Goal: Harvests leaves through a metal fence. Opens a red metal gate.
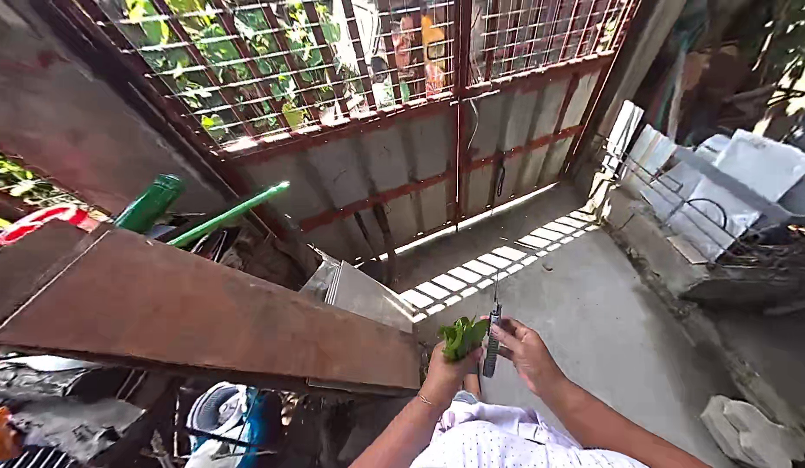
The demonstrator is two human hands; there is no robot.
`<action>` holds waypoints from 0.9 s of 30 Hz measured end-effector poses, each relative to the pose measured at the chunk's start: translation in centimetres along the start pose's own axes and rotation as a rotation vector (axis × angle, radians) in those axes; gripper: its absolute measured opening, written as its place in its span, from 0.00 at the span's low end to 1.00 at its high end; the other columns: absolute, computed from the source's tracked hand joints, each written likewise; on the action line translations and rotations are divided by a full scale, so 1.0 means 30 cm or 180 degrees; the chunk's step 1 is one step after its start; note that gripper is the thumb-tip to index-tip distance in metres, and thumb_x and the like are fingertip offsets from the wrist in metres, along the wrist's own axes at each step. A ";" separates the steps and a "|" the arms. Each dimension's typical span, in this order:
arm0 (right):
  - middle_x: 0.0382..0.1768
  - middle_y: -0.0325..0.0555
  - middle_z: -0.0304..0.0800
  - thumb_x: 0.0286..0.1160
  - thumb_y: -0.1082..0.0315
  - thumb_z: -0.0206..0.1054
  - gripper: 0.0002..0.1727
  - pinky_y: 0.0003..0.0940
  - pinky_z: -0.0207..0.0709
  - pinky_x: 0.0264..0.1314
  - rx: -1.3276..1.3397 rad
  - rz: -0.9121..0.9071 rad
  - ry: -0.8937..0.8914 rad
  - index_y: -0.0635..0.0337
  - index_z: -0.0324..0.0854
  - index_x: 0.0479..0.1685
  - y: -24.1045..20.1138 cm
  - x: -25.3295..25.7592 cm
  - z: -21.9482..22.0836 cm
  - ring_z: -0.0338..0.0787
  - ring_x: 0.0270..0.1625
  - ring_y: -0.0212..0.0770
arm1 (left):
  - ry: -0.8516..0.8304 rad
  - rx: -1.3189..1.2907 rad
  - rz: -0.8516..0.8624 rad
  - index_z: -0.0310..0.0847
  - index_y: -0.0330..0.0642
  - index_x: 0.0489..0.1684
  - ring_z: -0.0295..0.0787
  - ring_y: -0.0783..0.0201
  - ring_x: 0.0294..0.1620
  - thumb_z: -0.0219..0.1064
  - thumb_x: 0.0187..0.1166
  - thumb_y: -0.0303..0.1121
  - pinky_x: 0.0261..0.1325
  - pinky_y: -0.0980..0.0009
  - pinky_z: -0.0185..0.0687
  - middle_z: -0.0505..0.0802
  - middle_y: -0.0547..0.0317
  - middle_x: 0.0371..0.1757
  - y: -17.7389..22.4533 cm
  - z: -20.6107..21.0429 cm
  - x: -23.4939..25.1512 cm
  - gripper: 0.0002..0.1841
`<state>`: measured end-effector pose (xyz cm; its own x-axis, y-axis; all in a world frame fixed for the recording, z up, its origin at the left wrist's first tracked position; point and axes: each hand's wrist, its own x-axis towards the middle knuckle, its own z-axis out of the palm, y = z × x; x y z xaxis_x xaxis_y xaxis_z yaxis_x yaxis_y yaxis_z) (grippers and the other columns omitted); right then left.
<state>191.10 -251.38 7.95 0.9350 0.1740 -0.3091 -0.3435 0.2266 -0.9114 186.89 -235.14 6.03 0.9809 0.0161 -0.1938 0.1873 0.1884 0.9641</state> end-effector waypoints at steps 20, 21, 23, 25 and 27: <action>0.71 0.52 0.83 0.79 0.70 0.65 0.28 0.42 0.84 0.68 -0.0575 0.0317 -0.1309 0.66 0.70 0.79 -0.480 1.571 -0.051 0.87 0.68 0.43 | 0.0799 0.0106 0.0538 0.78 0.20 0.60 0.92 0.66 0.53 0.74 0.66 0.17 0.64 0.68 0.88 0.94 0.47 0.51 0.277 -0.084 1.444 0.21; 0.73 0.54 0.81 0.80 0.70 0.65 0.28 0.44 0.83 0.69 -0.0707 0.0286 -0.1265 0.66 0.69 0.80 -0.517 1.691 -0.072 0.86 0.70 0.46 | 0.0940 -0.0002 0.0547 0.77 0.21 0.61 0.93 0.62 0.54 0.74 0.66 0.17 0.64 0.65 0.89 0.94 0.45 0.53 0.276 -0.118 1.503 0.23; 0.72 0.56 0.81 0.85 0.71 0.62 0.24 0.46 0.83 0.68 -0.0778 0.0202 -0.0916 0.67 0.69 0.79 -0.598 1.947 -0.124 0.86 0.69 0.47 | 0.1238 0.0055 0.0635 0.77 0.21 0.63 0.94 0.59 0.55 0.74 0.67 0.18 0.63 0.62 0.90 0.94 0.45 0.55 0.275 -0.183 1.606 0.24; 0.68 0.55 0.83 0.87 0.71 0.60 0.21 0.43 0.83 0.63 -0.0744 0.0059 -0.0436 0.66 0.70 0.76 -0.691 2.220 -0.187 0.87 0.64 0.45 | 0.1590 0.0185 0.0701 0.77 0.22 0.63 0.95 0.59 0.55 0.75 0.66 0.18 0.64 0.62 0.91 0.94 0.45 0.55 0.283 -0.225 1.696 0.24; 0.68 0.56 0.83 0.88 0.71 0.60 0.21 0.42 0.81 0.60 -0.0696 -0.0118 -0.0057 0.66 0.70 0.76 -0.810 2.484 -0.242 0.86 0.62 0.44 | 0.1984 0.0215 0.0674 0.77 0.21 0.63 0.94 0.59 0.54 0.74 0.64 0.17 0.63 0.62 0.90 0.94 0.44 0.54 0.315 -0.237 1.793 0.25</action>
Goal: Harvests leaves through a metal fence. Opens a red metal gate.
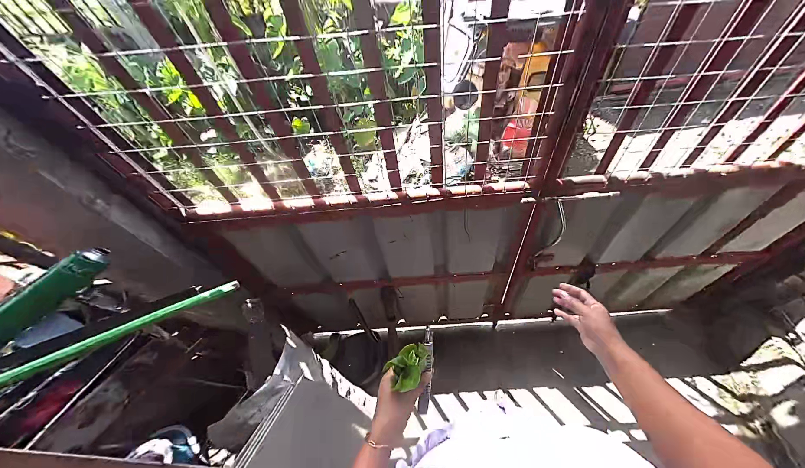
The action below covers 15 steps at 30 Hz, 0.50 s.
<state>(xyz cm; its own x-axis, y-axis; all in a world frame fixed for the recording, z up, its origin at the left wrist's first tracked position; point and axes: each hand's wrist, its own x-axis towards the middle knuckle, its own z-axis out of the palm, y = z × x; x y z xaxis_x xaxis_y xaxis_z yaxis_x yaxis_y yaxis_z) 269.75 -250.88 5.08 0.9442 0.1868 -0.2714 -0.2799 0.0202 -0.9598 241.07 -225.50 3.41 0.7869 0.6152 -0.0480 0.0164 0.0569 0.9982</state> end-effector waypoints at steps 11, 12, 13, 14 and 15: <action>0.78 0.70 0.75 0.88 0.53 0.62 0.35 0.59 0.64 0.83 -0.1305 -0.0247 0.0368 0.70 0.64 0.85 -0.252 0.859 -0.077 0.75 0.80 0.62 | 0.0753 0.0090 -0.0271 0.77 0.21 0.62 0.96 0.61 0.51 0.73 0.62 0.13 0.62 0.65 0.91 0.95 0.47 0.51 0.047 0.218 0.301 0.25; 0.69 0.69 0.83 0.90 0.53 0.59 0.31 0.57 0.71 0.77 -0.1340 -0.0240 0.0372 0.72 0.72 0.78 -0.250 0.881 -0.054 0.84 0.70 0.59 | 0.0715 0.0166 -0.0333 0.77 0.21 0.61 0.95 0.62 0.52 0.73 0.61 0.13 0.62 0.66 0.91 0.95 0.47 0.51 0.055 0.227 0.333 0.24; 0.53 0.63 0.90 0.93 0.54 0.55 0.27 0.51 0.80 0.63 -0.1347 -0.0254 0.0398 0.73 0.78 0.68 -0.243 0.897 -0.034 0.90 0.53 0.51 | 0.0660 0.0244 -0.0395 0.78 0.22 0.61 0.95 0.63 0.52 0.74 0.62 0.14 0.63 0.66 0.90 0.95 0.47 0.51 0.058 0.234 0.369 0.24; 0.40 0.55 0.89 0.95 0.55 0.51 0.26 0.44 0.82 0.49 -0.1227 -0.0234 0.0363 0.73 0.80 0.63 -0.239 0.906 -0.021 0.88 0.37 0.43 | 0.0576 0.0331 -0.0421 0.79 0.23 0.61 0.95 0.63 0.53 0.76 0.62 0.17 0.64 0.66 0.89 0.95 0.48 0.52 0.055 0.238 0.411 0.24; 0.29 0.47 0.84 0.96 0.55 0.49 0.25 0.38 0.83 0.37 -0.1048 -0.0233 0.0294 0.71 0.80 0.60 -0.230 0.911 -0.015 0.84 0.27 0.36 | 0.0477 0.0396 -0.0410 0.80 0.24 0.61 0.94 0.63 0.54 0.76 0.62 0.19 0.64 0.66 0.89 0.95 0.48 0.52 0.045 0.238 0.455 0.24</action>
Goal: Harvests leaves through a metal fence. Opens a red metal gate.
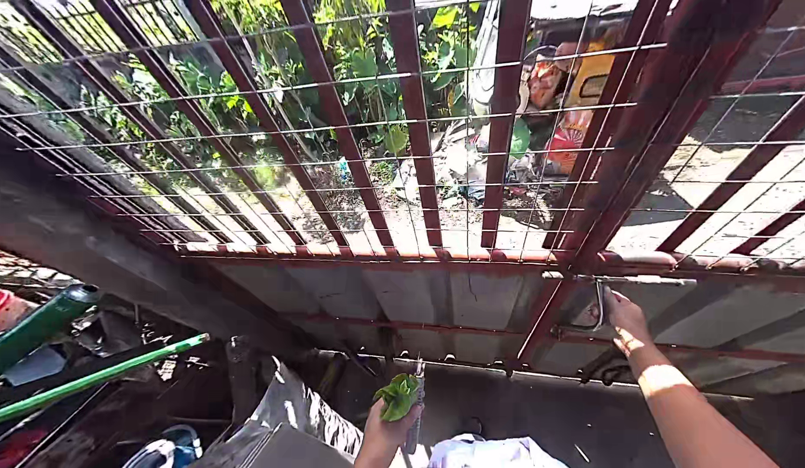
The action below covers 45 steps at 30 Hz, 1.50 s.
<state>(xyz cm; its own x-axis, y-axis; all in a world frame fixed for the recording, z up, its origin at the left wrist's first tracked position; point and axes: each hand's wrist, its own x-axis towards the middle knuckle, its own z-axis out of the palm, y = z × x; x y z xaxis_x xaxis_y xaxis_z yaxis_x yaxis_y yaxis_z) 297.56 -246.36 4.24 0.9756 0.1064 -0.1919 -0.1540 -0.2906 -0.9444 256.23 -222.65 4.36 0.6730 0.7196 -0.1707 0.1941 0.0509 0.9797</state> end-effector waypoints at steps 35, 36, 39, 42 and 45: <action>0.56 0.77 0.88 0.83 0.58 0.70 0.22 0.69 0.69 0.71 -0.1665 -0.0244 0.1134 0.74 0.87 0.57 -0.121 -0.059 0.008 0.85 0.64 0.73 | -0.1285 0.0698 0.0405 0.85 0.28 0.59 0.88 0.66 0.61 0.79 0.67 0.29 0.73 0.68 0.78 0.93 0.47 0.56 0.114 -0.010 0.488 0.22; 0.54 0.77 0.89 0.82 0.58 0.71 0.22 0.70 0.70 0.70 -0.1708 -0.0297 0.1145 0.75 0.88 0.54 -0.124 -0.047 -0.010 0.86 0.63 0.73 | -0.1279 0.0762 0.0342 0.84 0.27 0.61 0.87 0.64 0.63 0.79 0.68 0.29 0.74 0.67 0.77 0.93 0.45 0.57 0.116 -0.016 0.494 0.23; 0.52 0.78 0.88 0.83 0.58 0.69 0.23 0.72 0.70 0.68 -0.1659 -0.0344 0.1264 0.77 0.87 0.52 -0.116 -0.036 -0.046 0.86 0.60 0.74 | -0.1151 0.0719 0.0219 0.84 0.28 0.61 0.88 0.67 0.61 0.78 0.68 0.26 0.72 0.69 0.80 0.93 0.47 0.56 0.113 -0.029 0.501 0.22; 0.51 0.79 0.88 0.88 0.56 0.63 0.26 0.72 0.68 0.68 -0.1677 -0.0380 0.1362 0.78 0.87 0.50 -0.070 -0.013 -0.074 0.86 0.59 0.74 | -0.1114 0.0875 0.0154 0.83 0.25 0.61 0.88 0.59 0.64 0.79 0.68 0.25 0.75 0.63 0.78 0.92 0.41 0.58 0.137 -0.033 0.511 0.23; 0.48 0.79 0.88 0.90 0.58 0.60 0.25 0.71 0.68 0.67 -0.1694 -0.0378 0.1414 0.79 0.88 0.47 -0.074 -0.026 -0.058 0.86 0.56 0.73 | -0.1219 0.0751 0.0077 0.83 0.26 0.61 0.88 0.65 0.62 0.78 0.68 0.25 0.73 0.67 0.78 0.93 0.45 0.57 0.146 -0.020 0.534 0.22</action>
<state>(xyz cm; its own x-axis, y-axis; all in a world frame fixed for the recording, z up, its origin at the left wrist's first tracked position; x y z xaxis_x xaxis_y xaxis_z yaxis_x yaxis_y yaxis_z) 297.42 -247.45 6.96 0.9700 -0.1994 0.1389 -0.0558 -0.7390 -0.6714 267.43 -210.48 5.99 0.8864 0.4082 -0.2183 0.3027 -0.1542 0.9405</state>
